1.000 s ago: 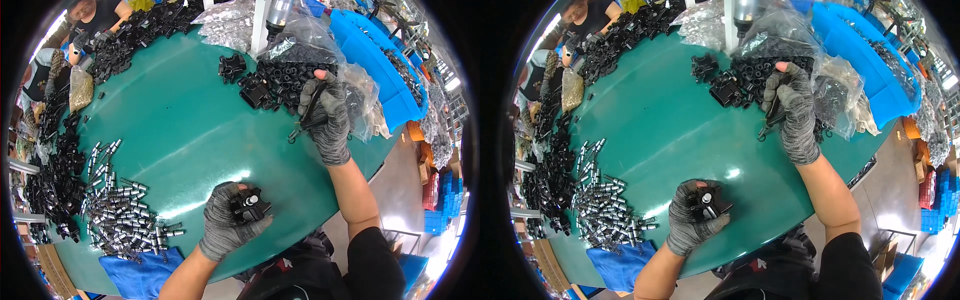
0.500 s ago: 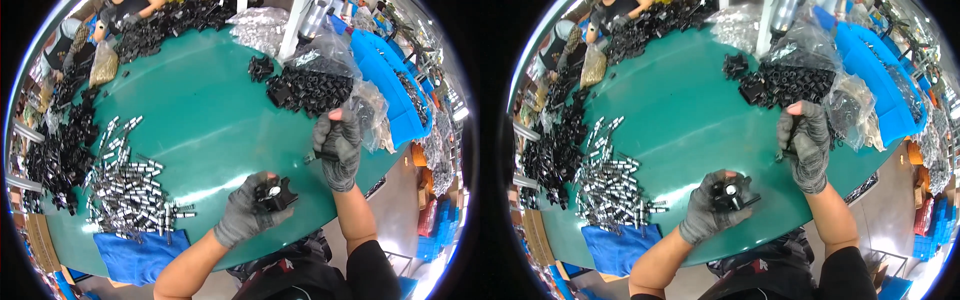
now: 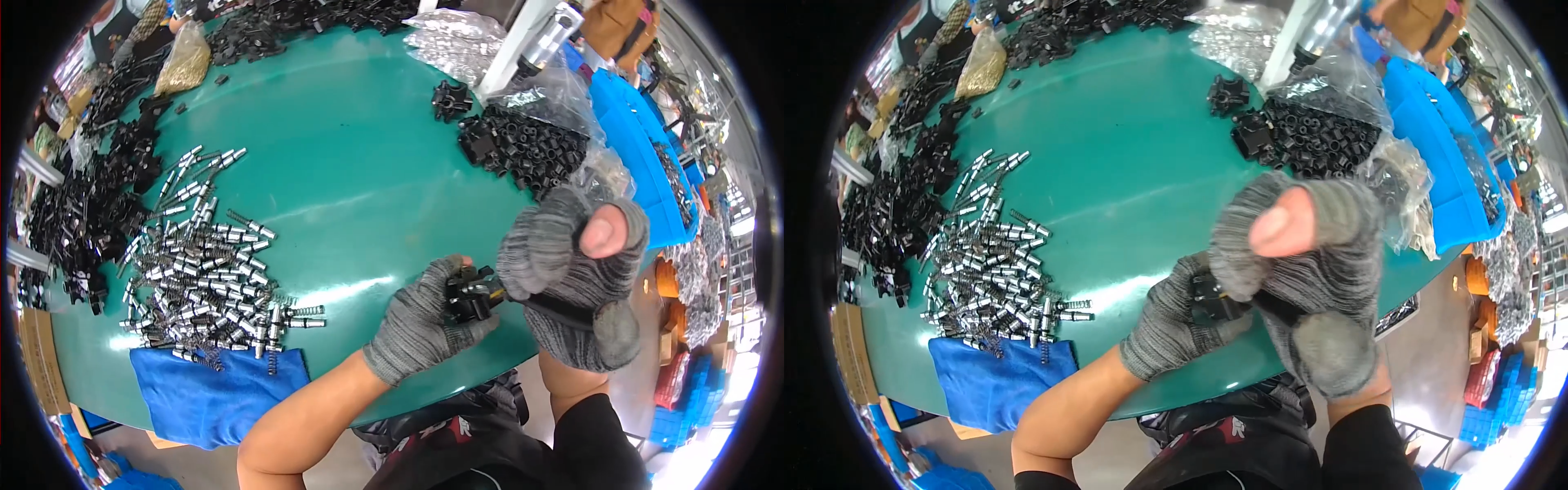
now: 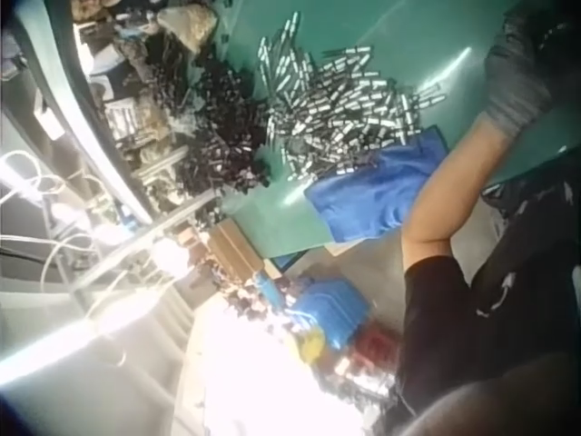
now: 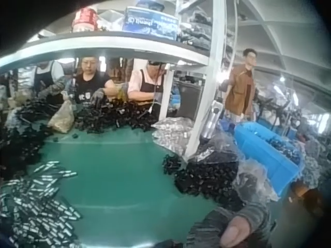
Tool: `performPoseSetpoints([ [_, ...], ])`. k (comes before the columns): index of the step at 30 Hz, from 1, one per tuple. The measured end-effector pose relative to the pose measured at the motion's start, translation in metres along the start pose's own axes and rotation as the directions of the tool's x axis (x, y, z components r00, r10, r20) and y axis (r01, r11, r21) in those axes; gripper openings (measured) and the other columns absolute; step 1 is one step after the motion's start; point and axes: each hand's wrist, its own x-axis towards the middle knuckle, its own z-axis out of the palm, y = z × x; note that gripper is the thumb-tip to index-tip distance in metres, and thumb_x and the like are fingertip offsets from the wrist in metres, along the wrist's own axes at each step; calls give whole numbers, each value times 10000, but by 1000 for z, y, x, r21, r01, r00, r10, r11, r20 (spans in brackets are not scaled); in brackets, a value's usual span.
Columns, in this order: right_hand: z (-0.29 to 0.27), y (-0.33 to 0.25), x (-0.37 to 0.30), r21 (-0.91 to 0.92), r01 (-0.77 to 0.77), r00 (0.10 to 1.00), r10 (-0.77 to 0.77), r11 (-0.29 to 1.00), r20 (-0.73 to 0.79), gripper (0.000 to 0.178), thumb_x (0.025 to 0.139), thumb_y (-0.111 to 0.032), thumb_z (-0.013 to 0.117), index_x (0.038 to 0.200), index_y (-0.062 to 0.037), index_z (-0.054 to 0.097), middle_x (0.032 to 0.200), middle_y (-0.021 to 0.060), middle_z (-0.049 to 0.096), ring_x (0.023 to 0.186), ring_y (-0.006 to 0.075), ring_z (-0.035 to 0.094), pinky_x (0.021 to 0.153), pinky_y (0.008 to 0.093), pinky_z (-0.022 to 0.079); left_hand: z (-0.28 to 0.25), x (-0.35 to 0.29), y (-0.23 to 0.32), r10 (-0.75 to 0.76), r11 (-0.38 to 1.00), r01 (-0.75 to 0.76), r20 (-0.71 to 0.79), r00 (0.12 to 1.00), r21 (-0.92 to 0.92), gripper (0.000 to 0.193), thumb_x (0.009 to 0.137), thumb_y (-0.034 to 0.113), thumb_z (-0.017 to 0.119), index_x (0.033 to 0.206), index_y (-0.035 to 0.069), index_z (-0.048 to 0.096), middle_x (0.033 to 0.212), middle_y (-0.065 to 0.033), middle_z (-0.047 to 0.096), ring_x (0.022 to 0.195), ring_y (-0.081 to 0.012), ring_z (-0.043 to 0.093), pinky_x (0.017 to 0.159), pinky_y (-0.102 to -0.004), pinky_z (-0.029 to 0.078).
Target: Assembling small plastic and metal components by hand at an industrial workbench.
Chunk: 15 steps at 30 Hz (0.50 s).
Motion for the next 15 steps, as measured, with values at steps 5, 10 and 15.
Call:
performPoseSetpoints([
  [5,7,16,-3,-50,64,998,-66,997,-23,408,762,-398,758,910,-126,493,750,58,463,653,188,462,588,341,402,-3,-7,-12,145,987,-139,-65,987,78,717,713,278,860,1259,12,479,1082,-161,659,986,-276,675,876,-358,534],
  [10,1,15,-2,101,1,1000,-3,995,18,459,779,-431,781,945,-157,452,794,34,434,713,177,456,629,317,406,2,-11,2,141,961,-120,-68,988,248,688,713,210,867,1244,15,475,1032,-140,654,910,-260,676,787,-353,551],
  [15,-16,-1,-1,221,-54,993,76,974,-93,361,897,-445,653,958,-136,478,786,24,416,692,204,482,633,373,456,-8,-14,9,126,980,-123,-13,992,157,659,751,110,838,1270,29,439,1024,-88,648,921,-155,657,813,-294,550],
])
